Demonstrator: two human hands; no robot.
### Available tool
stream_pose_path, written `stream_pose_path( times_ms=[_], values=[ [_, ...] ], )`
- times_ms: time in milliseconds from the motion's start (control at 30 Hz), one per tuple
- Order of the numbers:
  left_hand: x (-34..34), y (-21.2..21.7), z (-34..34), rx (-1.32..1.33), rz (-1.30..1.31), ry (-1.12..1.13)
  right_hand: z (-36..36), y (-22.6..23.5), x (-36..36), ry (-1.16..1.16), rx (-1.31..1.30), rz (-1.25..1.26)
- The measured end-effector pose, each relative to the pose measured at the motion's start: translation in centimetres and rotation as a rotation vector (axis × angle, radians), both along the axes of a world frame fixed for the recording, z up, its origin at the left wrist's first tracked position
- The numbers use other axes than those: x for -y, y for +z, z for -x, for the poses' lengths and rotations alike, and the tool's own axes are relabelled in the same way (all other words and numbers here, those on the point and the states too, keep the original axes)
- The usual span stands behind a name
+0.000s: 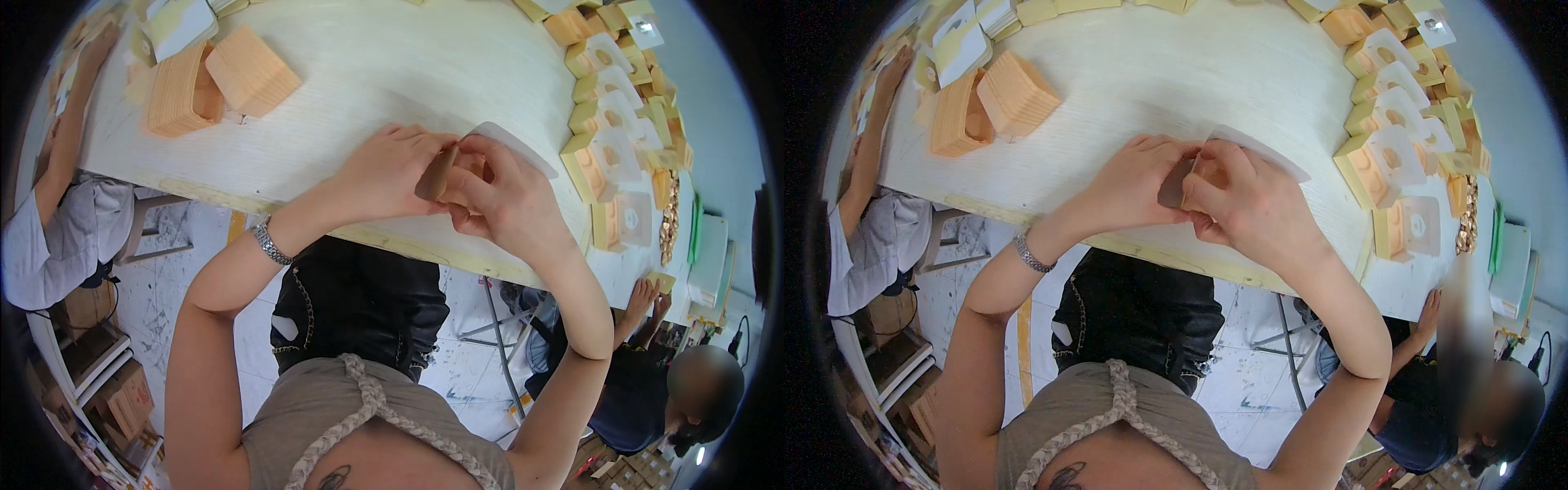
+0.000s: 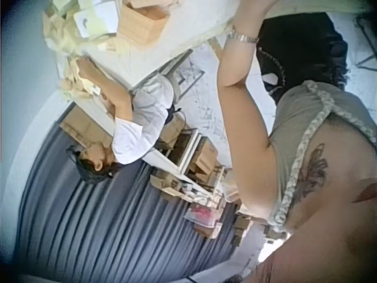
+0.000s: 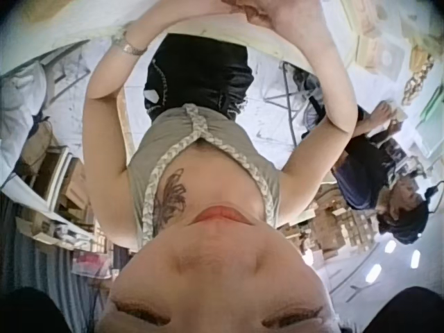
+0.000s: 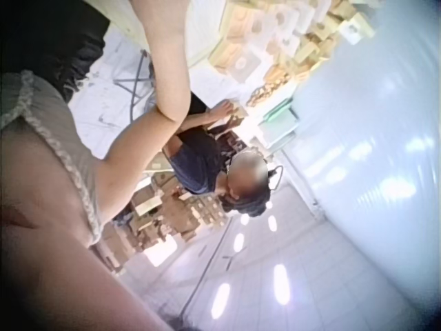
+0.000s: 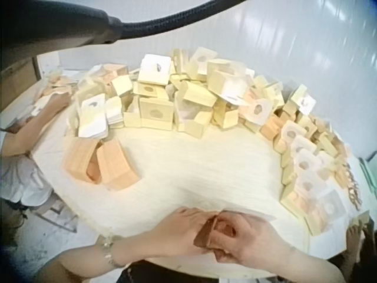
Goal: The person assembles small yellow paper boxes by folding flat pieces and inserting them into clear plastic sleeves. The person repeatedly picks up a flat piece, folds it into a box shape, and places it into a sleeve, then sets the completed unit aside. The process continues with multiple units throughout the clip.
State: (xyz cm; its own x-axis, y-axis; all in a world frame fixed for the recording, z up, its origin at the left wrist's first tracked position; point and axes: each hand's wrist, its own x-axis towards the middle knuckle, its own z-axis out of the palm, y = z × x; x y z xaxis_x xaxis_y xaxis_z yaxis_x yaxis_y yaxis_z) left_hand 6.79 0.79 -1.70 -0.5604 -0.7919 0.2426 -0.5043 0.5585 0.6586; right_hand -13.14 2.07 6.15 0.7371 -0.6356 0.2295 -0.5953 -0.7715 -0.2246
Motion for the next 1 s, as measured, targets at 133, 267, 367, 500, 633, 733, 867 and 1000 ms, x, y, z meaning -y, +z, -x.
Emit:
stream_pose_path(
  times_ms=[133, 267, 367, 500, 633, 733, 867, 1000],
  values=[
    [0.0, 0.1, -0.1, -0.014, -0.003, -0.001, -0.3, 0.9, -0.4, -0.031, -0.051, 0.025],
    [-0.1, 0.4, -0.1, 0.010, -0.025, -0.025, -0.4, 0.9, -0.3, 0.015, -0.063, -0.086],
    [0.0, -0.2, -0.1, -0.006, 0.015, -0.025, -0.4, -0.1, 0.2, 0.084, -0.070, -0.047],
    [-0.1, -0.1, -0.2, -0.046, 0.043, -0.016, 0.8, -1.5, -1.0, -0.002, -0.106, 0.220],
    [0.1, -0.5, -0.1, -0.047, 0.046, 0.026, 0.2, -2.6, -3.0, -0.035, -0.203, 0.315],
    [0.1, 0.1, -0.2, 0.041, 0.010, -0.010, 0.3, -1.5, -3.1, -0.070, -0.148, 0.113],
    [0.0, 0.1, -0.1, 0.000, 0.026, 0.014, 2.5, -1.8, -3.5, -0.152, -0.077, 0.219],
    [-0.1, -0.1, 0.1, -0.031, 0.029, 0.018, 3.0, -2.8, -4.8, -0.200, -0.119, 0.360]
  ],
)
